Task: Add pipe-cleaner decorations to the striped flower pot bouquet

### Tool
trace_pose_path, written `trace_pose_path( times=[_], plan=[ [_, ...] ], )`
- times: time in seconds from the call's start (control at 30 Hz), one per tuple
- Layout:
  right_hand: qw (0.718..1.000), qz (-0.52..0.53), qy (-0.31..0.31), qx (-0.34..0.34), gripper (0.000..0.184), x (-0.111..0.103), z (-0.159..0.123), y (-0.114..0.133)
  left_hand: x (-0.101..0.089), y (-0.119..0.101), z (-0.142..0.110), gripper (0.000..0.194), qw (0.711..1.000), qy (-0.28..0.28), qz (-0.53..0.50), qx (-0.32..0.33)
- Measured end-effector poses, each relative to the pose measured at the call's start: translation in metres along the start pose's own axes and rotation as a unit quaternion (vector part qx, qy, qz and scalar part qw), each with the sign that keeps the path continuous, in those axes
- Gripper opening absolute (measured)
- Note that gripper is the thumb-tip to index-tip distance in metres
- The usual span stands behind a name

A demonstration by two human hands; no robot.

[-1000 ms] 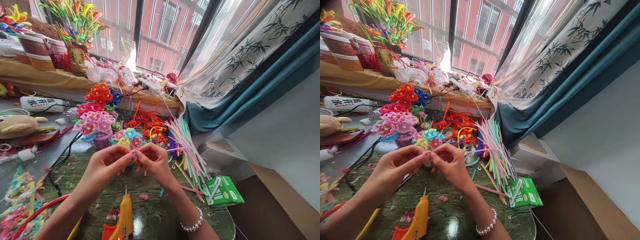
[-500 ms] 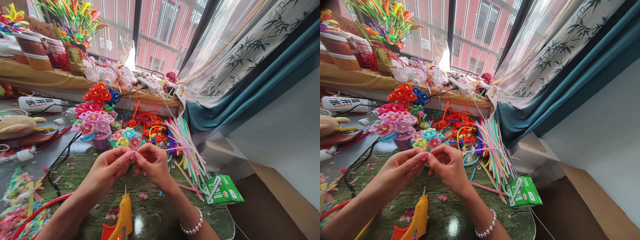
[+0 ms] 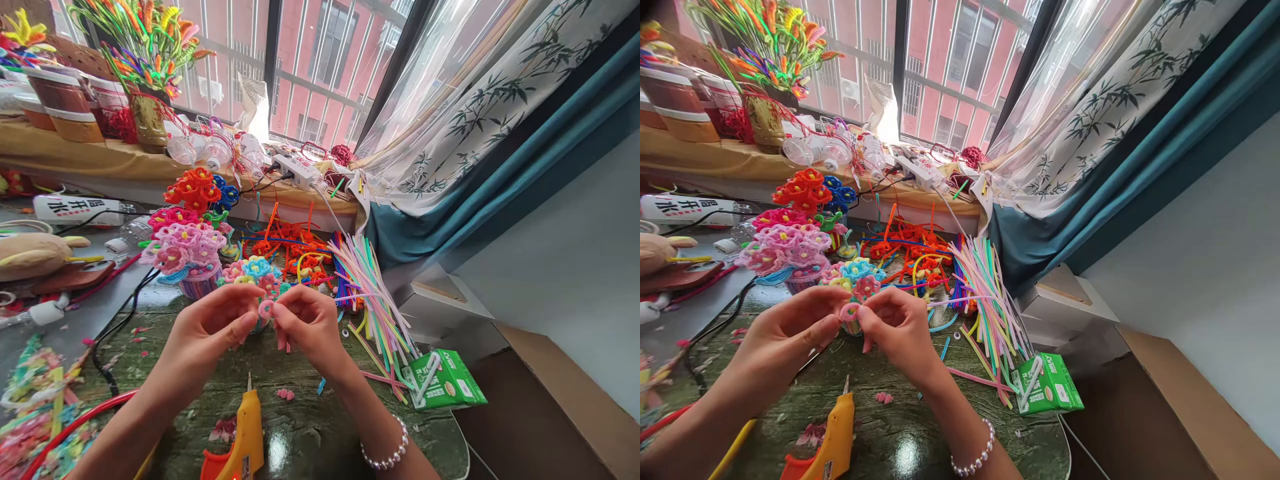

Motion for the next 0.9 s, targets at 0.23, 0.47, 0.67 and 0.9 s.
trace_pose_path(
  times=[0.23,0.47,0.67,0.9],
  plan=[
    [0.999,0.034,0.039,0.009,0.025,0.009,-0.002,0.003,0.002,-0.018,-0.002,0.023,0.996,0.006,0.064,0.064],
    [0.998,0.023,0.05,0.017,0.037,0.01,-0.003,0.003,0.0,-0.02,-0.004,0.023,0.991,-0.02,0.101,0.088],
    [1.0,-0.016,0.027,-0.002,0.029,0.006,-0.005,0.008,0.0,-0.021,-0.007,0.025,0.992,-0.028,0.109,0.058],
    [0.999,0.012,0.047,0.011,0.024,0.005,-0.001,0.002,-0.002,-0.014,-0.006,0.032,0.994,-0.036,0.097,0.028]
  ],
)
Point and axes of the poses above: each hand's wrist, its own z-axis towards the middle knuckle, its own x-axis out of the palm, y = z × x, the point moved 8 cm from there along z, towards the middle knuckle, and after that the axes turned 1 degree about y, right-handed, at the moved point
